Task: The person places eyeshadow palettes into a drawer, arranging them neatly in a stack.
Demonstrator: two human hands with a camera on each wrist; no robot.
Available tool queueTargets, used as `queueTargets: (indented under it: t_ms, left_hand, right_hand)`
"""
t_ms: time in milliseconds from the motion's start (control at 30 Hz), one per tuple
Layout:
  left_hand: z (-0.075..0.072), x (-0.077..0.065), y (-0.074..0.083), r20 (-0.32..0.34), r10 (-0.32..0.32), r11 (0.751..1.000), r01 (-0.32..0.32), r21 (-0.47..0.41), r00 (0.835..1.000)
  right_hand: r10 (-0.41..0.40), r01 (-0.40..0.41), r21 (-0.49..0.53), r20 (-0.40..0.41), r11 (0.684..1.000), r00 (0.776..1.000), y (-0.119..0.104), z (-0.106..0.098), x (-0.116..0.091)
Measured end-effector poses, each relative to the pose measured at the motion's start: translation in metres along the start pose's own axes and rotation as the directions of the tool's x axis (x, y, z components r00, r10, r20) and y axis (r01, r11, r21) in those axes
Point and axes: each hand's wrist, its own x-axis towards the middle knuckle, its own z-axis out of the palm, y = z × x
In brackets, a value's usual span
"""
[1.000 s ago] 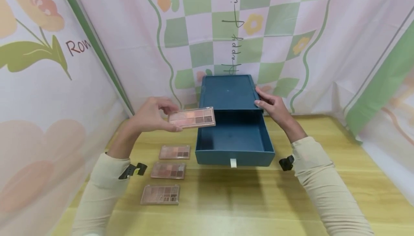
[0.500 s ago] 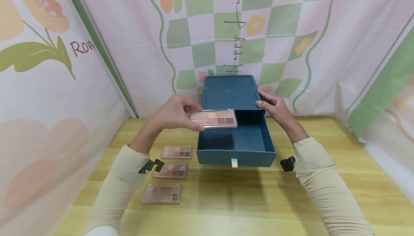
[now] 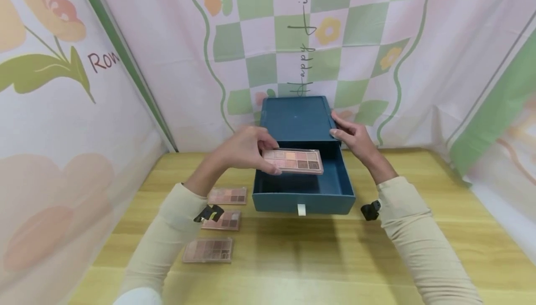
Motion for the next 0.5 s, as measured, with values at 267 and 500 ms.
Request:
queueTargets:
  t_ms: [267, 500]
  left_hand:
    - [0.009, 0.010, 0.008, 0.036, 0.013, 0.997, -0.016, 0.078, 0.999]
    - [0.015, 0.015, 0.016, 0.080, -0.029, 0.990, 0.017, 0.140, 0.996]
  right_hand:
    - [-0.003, 0.003, 0.003, 0.004, 1.000, 1.000, -0.002, -0.001, -0.001]
    - [-0.014, 0.014, 0.011, 0.004, 1.000, 1.000, 0.001, 0.000, 0.002]
